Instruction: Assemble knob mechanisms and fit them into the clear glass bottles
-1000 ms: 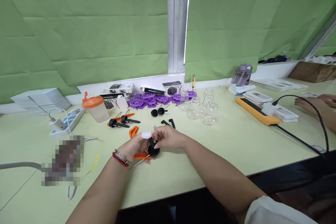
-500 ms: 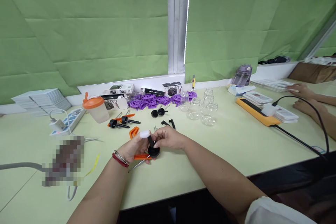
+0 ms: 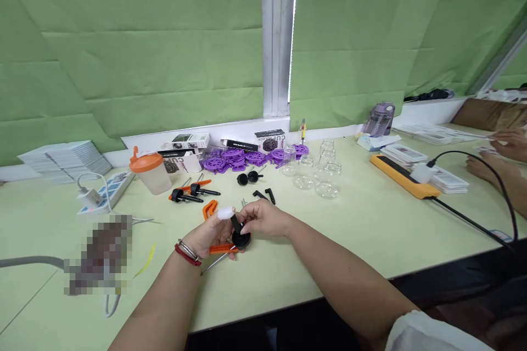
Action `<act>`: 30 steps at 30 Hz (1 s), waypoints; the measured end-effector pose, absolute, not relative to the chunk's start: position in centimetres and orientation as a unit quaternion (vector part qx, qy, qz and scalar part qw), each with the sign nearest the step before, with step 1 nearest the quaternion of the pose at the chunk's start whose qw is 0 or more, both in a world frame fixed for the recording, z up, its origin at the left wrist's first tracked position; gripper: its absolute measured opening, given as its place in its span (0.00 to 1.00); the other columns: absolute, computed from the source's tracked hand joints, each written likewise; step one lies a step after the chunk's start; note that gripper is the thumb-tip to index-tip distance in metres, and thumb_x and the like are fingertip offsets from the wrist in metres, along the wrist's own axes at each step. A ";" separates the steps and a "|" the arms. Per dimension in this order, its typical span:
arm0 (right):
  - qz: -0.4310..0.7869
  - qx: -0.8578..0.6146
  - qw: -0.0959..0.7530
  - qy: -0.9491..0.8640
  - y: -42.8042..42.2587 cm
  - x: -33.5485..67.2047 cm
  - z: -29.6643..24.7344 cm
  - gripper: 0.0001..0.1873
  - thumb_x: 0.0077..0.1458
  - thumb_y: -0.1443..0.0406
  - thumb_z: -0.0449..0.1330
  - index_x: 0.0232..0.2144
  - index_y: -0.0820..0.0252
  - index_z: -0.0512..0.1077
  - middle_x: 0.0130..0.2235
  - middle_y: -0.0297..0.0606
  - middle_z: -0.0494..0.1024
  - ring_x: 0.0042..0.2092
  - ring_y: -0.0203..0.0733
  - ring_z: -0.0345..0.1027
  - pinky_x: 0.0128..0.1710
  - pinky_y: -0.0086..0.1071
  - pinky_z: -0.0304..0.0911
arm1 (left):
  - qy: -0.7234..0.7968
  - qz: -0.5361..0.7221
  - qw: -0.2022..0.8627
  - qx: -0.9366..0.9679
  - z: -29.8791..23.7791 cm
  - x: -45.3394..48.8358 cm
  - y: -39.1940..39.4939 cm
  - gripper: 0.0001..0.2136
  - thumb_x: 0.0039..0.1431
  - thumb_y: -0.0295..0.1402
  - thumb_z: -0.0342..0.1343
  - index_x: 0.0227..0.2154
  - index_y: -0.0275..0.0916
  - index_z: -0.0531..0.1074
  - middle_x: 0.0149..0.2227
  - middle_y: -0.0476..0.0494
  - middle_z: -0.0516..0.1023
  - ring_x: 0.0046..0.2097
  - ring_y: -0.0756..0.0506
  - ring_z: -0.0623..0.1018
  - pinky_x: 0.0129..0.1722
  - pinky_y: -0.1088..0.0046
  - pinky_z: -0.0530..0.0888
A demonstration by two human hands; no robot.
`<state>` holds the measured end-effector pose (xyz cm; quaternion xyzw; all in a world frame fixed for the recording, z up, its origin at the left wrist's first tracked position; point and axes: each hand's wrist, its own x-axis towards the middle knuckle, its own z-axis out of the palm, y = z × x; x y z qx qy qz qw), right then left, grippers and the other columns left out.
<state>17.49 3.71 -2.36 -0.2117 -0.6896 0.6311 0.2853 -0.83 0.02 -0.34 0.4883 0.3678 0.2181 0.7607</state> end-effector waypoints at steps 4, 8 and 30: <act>0.617 -0.223 0.302 -0.692 3.4 17.2 -2.3 0.10 0.41 0.66 0.65 0.29 0.64 0.71 0.28 0.33 0.72 0.31 0.34 0.66 0.34 0.31 0.63 | 0.371 0.233 0.766 0.470 -0.4 -1.0 -0.1 0.28 0.48 0.58 0.47 0.37 0.36 0.68 0.34 0.35 0.76 0.33 0.39 0.77 0.25 0.67 0.70; 0.574 -0.245 0.386 -0.679 3.2 17.2 -1.8 0.15 0.41 0.65 0.66 0.34 0.62 0.71 0.29 0.32 0.71 0.29 0.31 0.63 0.32 0.29 0.62 | 0.354 0.287 0.771 0.446 0.3 -1.1 -0.3 0.31 0.49 0.58 0.46 0.45 0.36 0.67 0.37 0.35 0.76 0.36 0.37 0.77 0.28 0.63 0.72; 0.636 -0.244 0.319 -0.659 1.9 17.5 -0.3 0.20 0.50 0.51 0.59 0.25 0.64 0.70 0.20 0.30 0.66 0.21 0.29 0.54 0.21 0.26 0.50 | 0.356 0.597 0.226 0.683 -2.2 2.4 -0.2 0.49 0.25 0.33 0.72 0.54 0.47 0.52 0.62 0.35 0.46 0.64 0.35 0.52 0.61 0.55 0.53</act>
